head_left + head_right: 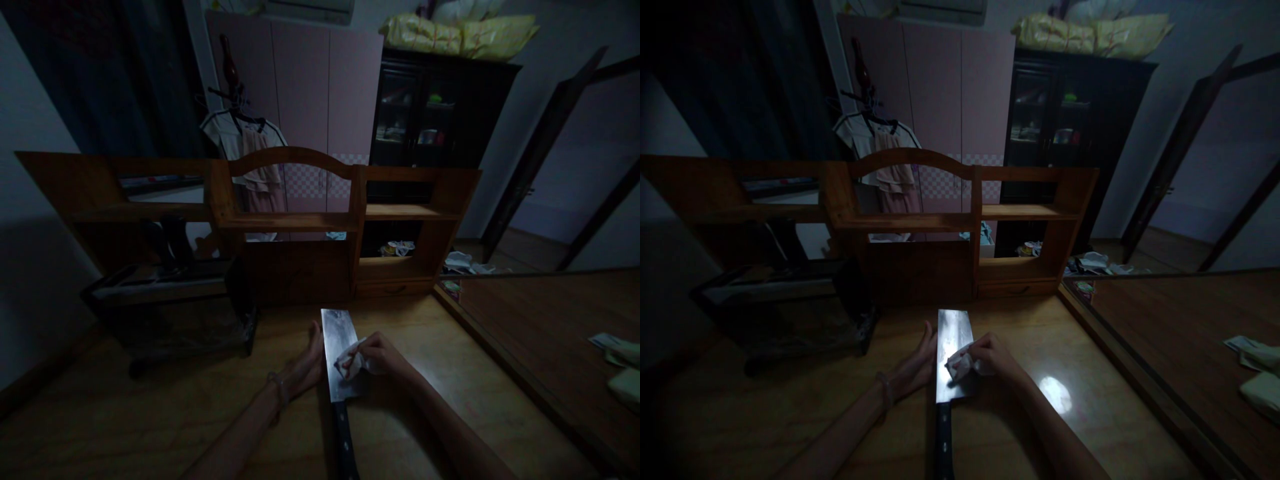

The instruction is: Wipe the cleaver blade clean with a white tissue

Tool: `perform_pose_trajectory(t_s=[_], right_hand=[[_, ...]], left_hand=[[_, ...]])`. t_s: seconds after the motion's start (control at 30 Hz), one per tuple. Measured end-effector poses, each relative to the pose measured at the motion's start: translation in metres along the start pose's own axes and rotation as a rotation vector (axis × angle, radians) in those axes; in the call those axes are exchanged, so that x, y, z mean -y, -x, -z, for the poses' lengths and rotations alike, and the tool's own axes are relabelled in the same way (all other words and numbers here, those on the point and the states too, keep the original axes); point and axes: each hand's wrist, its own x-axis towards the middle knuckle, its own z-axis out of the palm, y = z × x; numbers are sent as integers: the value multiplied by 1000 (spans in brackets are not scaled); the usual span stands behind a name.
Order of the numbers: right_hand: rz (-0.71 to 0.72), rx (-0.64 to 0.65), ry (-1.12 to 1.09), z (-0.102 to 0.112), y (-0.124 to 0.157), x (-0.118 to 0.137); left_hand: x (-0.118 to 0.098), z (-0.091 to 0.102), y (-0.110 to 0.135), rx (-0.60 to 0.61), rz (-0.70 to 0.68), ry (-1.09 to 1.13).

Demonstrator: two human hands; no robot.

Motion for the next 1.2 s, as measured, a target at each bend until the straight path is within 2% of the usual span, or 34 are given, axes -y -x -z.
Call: perform_pose_trajectory(t_s=[0.13,0.33,0.43,0.57,0.7,0.8,0.9,1.0,1.13,1.2], right_hand=[[-95,-17,-43,2,1,-4],[-80,-47,-15,6,0,-11],[-86,-94,-15,8,-2,-14],[-52,-286,-61,17,-3,-9],[87,-544,-104,33,-2,1],[150,-611,-89,35,-4,1],[105,-519,-109,22,-8,-4],[101,-316,-118,4,-10,-9],[241,-29,171,-11,-7,-6],[286,-2,327,-13,-5,-4]], left_hand=[[1,-1,-1,-25,-40,-7],[3,7,-1,-106,-11,43],[1,6,0,-92,-3,38],[-2,-2,0,-74,-3,58],[-4,-4,0,-58,-1,74],[-5,-5,1,-72,-12,61],[-5,-7,0,-78,-15,61],[-3,-6,-1,-78,-29,71],[-1,-2,-2,-37,-44,126],[-2,-3,-2,-29,-20,139]])
